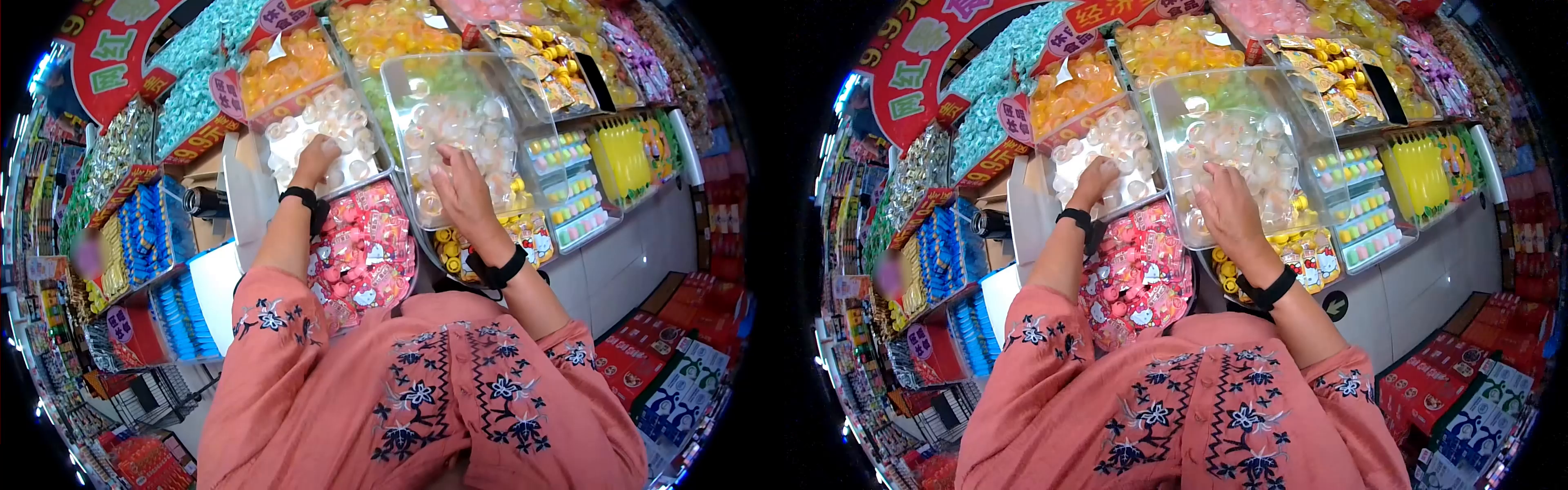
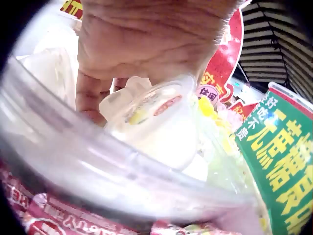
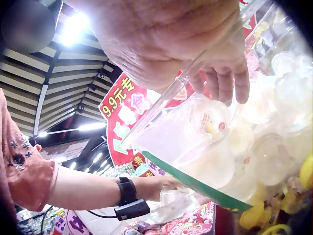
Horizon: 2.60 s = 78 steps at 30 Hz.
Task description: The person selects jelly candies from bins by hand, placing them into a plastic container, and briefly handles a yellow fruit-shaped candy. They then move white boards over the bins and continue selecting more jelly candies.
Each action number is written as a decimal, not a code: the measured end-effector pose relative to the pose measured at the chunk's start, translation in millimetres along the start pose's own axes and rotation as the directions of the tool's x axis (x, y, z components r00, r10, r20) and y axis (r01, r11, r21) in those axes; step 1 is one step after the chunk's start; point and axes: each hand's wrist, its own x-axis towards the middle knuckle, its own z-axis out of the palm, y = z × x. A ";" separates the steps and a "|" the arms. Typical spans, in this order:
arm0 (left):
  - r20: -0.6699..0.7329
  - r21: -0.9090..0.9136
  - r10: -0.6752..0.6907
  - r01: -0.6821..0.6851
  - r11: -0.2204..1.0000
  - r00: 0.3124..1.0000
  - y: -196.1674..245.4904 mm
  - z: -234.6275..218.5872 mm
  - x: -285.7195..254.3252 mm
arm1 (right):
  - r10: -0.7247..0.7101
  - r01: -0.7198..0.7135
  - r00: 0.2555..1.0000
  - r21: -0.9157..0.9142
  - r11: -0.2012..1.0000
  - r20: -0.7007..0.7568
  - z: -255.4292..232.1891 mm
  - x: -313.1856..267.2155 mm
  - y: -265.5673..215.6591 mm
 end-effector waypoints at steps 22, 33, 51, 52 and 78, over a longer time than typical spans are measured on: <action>-0.279 0.180 0.582 -0.554 0.813 0.764 96.8 7.5 33.6 | -0.091 0.092 0.996 -0.084 0.992 0.008 3.2 -2.8 3.6; -0.004 0.571 0.158 -0.128 0.811 0.987 62.4 42.1 53.5 | -0.068 0.070 0.997 -0.090 0.993 0.030 4.4 1.0 0.9; -0.005 0.186 0.291 -0.285 0.940 0.957 6.6 41.6 67.9 | -0.085 0.085 0.996 -0.074 0.994 0.001 3.8 -2.9 4.1; 0.002 0.190 0.292 -0.287 0.939 0.956 5.5 37.9 65.6 | -0.080 0.080 0.997 -0.071 0.994 0.000 2.7 -2.9 2.9; 0.347 0.199 -0.049 -0.023 0.980 0.937 68.6 15.7 7.3 | -0.052 0.053 0.999 -0.064 0.997 0.011 2.9 -1.3 0.8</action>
